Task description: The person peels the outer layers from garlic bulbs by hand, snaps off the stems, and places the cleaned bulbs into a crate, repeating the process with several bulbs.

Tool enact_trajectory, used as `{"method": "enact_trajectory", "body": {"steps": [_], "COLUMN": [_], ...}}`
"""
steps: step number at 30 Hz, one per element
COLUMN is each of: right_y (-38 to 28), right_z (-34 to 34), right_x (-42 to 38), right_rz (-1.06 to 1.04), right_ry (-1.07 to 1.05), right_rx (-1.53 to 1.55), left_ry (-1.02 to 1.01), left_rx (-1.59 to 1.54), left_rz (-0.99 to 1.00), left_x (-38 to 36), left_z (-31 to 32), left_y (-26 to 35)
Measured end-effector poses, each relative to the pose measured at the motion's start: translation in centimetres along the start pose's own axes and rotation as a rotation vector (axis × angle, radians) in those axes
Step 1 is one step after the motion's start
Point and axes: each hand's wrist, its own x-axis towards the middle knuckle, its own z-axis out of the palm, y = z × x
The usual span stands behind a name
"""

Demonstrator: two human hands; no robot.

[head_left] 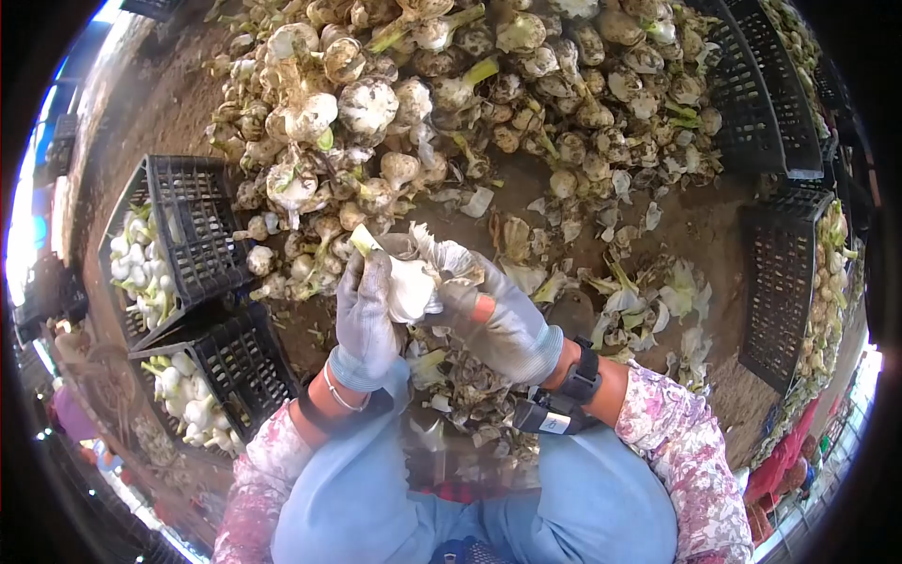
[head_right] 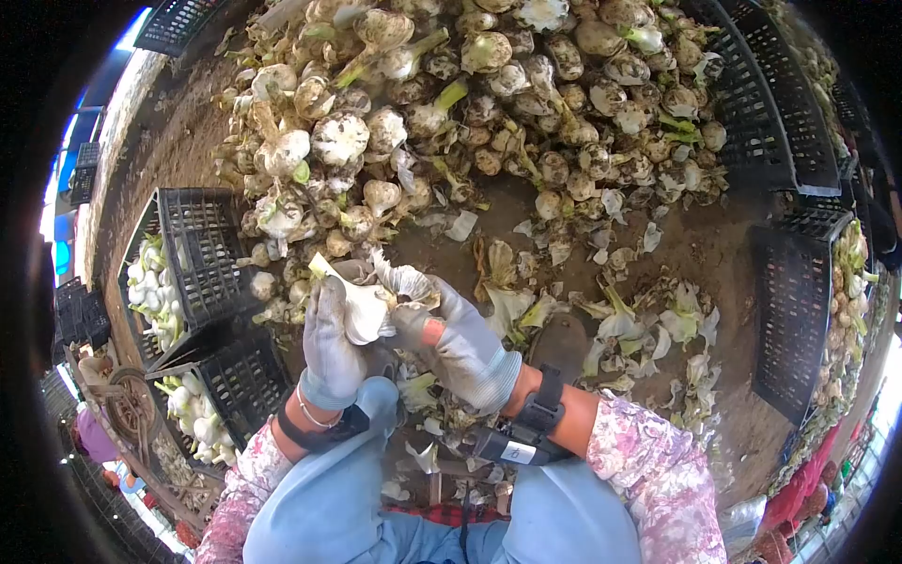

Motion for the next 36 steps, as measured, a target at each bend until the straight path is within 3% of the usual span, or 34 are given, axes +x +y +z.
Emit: {"method": "enact_trajectory", "body": {"steps": [1,4,8,10,12,14,17,18,20,21,22,25,28,32,34,36], "right_y": [0.0,0.3,0.7,0.8,0.1,-0.1,-1.2,-0.4,0.4,0.7,0.7,-0.6,-0.4,0.5,0.3,-0.1], "right_z": [0.0,0.8,0.8,0.4,-0.7,-2.9,1.3,0.6,1.4,1.6,1.3,1.6,0.6,-2.9,-3.7,-4.4], "right_x": [0.1,-0.1,-0.2,0.1,0.7,1.5,-0.5,-0.4,0.0,0.1,0.4,0.1,0.8,1.2,1.0,0.6], "right_rz": [-0.011,-0.095,-0.16,-0.258,-0.188,-0.182,0.021,-0.143,-0.2,-0.23,-0.108,0.006,0.022,-0.121,-0.146,-0.053], "right_ry": [-0.006,0.187,0.302,0.264,0.382,0.411,0.359,0.264,0.27,0.274,0.282,0.302,0.414,0.374,0.376,0.304], "right_rx": [0.039,-0.331,-0.612,-0.661,-0.915,-1.204,-0.727,-0.995,-0.89,-0.836,-0.74,-0.849,-0.725,-0.898,-1.191,-1.376], "left_ry": [-0.002,0.076,0.08,0.148,0.113,0.127,0.155,0.162,0.184,0.172,0.163,0.111,0.058,-0.024,-0.08,-0.105], "left_rx": [-0.011,0.011,0.324,0.197,-0.097,-0.07,0.128,0.22,0.428,0.398,0.365,0.169,-0.009,-0.066,0.069,-0.364], "left_rz": [0.009,0.125,0.299,0.214,0.166,0.212,0.3,0.334,0.479,0.443,0.407,0.266,0.221,0.185,0.172,0.037], "left_x": [0.1,-0.1,0.6,0.2,0.1,0.4,0.1,0.1,0.4,0.5,0.4,-0.1,0.1,0.2,0.6,1.4], "left_z": [0.0,1.7,0.4,0.8,1.4,1.2,1.0,1.0,1.1,0.8,0.6,0.4,0.0,-0.2,-1.0,-2.0], "left_y": [0.0,0.3,-0.8,-0.3,0.4,0.4,0.2,0.2,-0.4,-0.5,-0.5,0.1,0.1,0.7,1.1,1.3]}}
